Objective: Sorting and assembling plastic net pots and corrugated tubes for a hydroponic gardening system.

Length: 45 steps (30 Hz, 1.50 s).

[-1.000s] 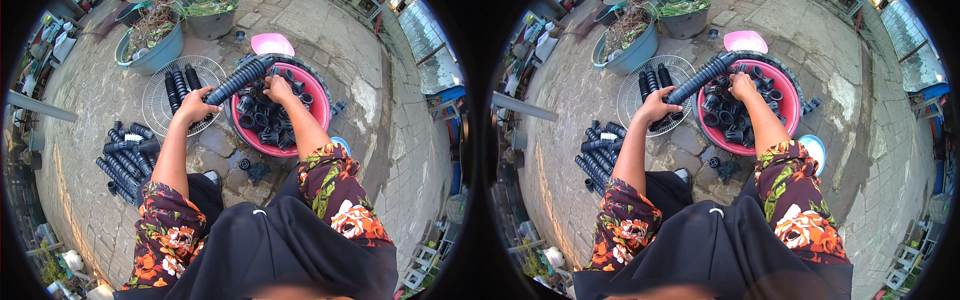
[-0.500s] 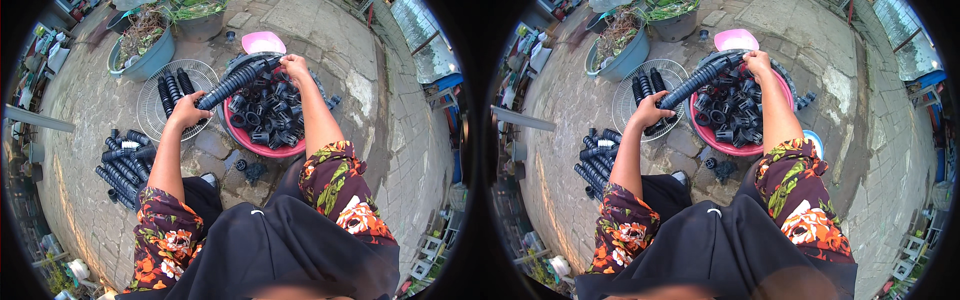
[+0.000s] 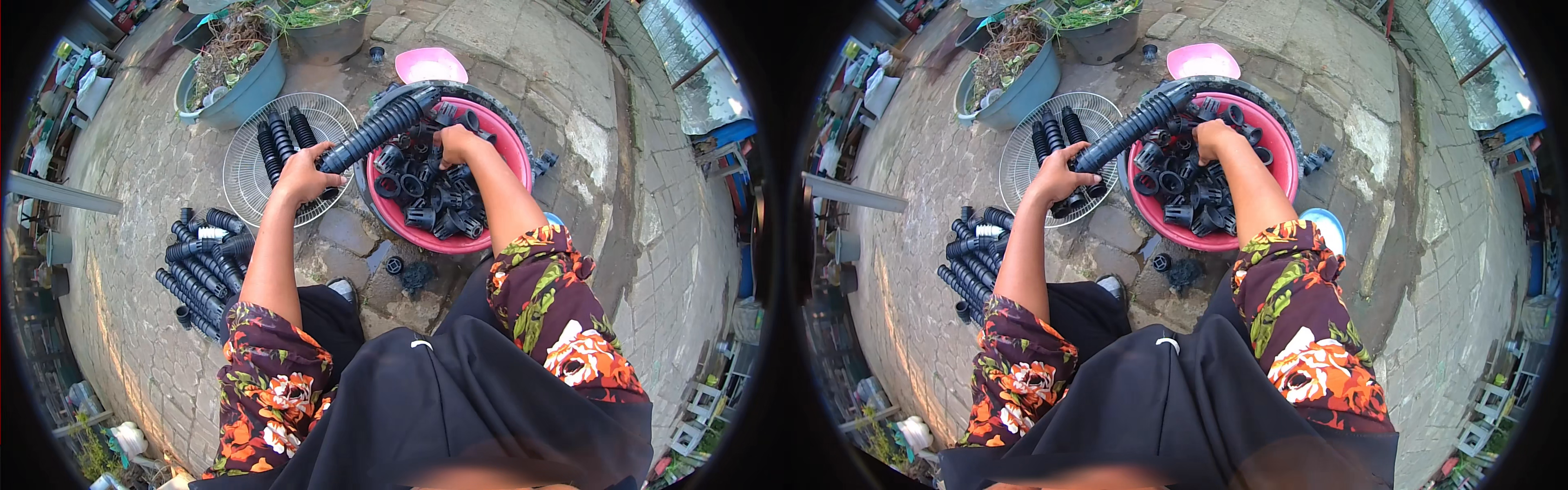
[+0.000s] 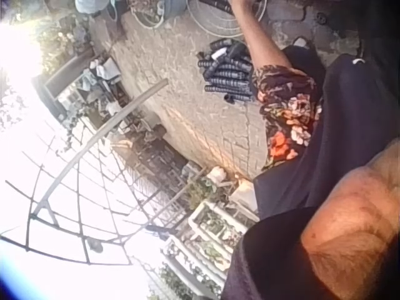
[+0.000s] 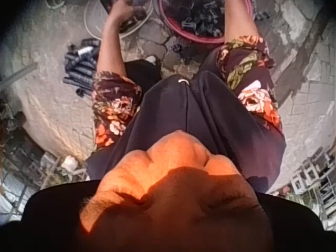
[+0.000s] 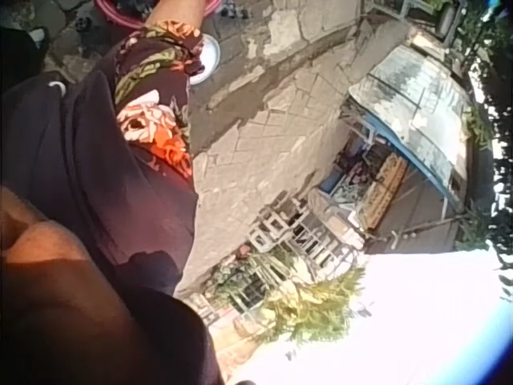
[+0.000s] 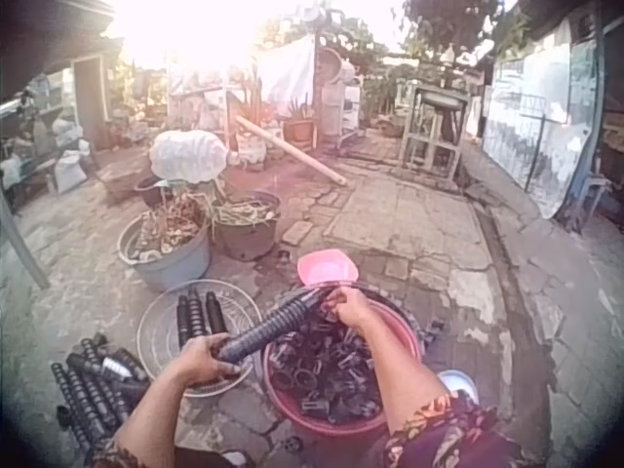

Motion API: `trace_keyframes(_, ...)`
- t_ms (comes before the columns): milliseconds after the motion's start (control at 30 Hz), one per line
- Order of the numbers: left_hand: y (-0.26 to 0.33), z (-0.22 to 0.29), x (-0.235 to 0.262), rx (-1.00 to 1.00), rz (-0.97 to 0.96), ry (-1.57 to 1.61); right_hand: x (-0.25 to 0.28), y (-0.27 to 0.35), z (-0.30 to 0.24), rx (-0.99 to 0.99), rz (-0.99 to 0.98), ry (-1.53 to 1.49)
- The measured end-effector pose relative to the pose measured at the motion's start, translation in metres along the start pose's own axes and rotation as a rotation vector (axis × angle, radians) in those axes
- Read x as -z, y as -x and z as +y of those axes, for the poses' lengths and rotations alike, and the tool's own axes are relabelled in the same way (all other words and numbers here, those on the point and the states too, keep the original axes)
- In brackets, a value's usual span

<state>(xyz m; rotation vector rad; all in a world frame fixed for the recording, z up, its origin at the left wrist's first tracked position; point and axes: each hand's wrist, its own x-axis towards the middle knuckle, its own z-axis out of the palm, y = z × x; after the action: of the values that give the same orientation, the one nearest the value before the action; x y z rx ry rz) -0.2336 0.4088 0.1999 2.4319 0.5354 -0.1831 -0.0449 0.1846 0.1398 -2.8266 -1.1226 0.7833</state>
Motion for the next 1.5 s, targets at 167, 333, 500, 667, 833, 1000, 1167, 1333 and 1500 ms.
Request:
trace_keyframes(167, -0.005, 0.003, -0.003, -0.031, 0.019, -0.011, -0.012, -0.007, 0.025, -0.104, 0.112, -0.064)
trace_keyframes(333, -0.002, 0.003, -0.002, -0.020, 0.003, -0.013, 0.019, 0.000, 0.062, -0.195, 0.403, -0.884)
trace_keyframes(500, -0.002, 0.002, -0.005, -0.071, -0.005, 0.006, 0.034, 0.008, 0.060, -0.027, 0.388, -1.192)
trace_keyframes(667, -0.007, 0.004, -0.010, -0.140, -0.040, 0.027, 0.046, 0.008, 0.047, 0.160, 0.383, -1.098)
trace_keyframes(833, -0.009, -0.001, -0.010, -0.111, -0.052, 0.137, 0.042, 0.018, 0.037, 0.062, 0.524, -1.260)
trace_keyframes(1000, -0.010, 0.012, -0.011, -0.134, -0.011, 0.058, -0.001, 0.014, 0.049, 0.070, 0.142, -0.190)
trace_keyframes(1167, -0.013, 0.021, -0.010, -0.141, -0.020, 0.023, -0.024, 0.022, 0.013, 0.011, -0.110, 0.266)
trace_keyframes(1333, -0.016, 0.025, -0.014, -0.152, -0.011, 0.026, -0.023, 0.023, 0.036, -0.088, -0.053, 0.022)
trace_keyframes(1500, -0.013, 0.018, -0.016, -0.121, -0.018, 0.017, 0.005, 0.028, 0.060, -0.328, 0.680, -0.786)
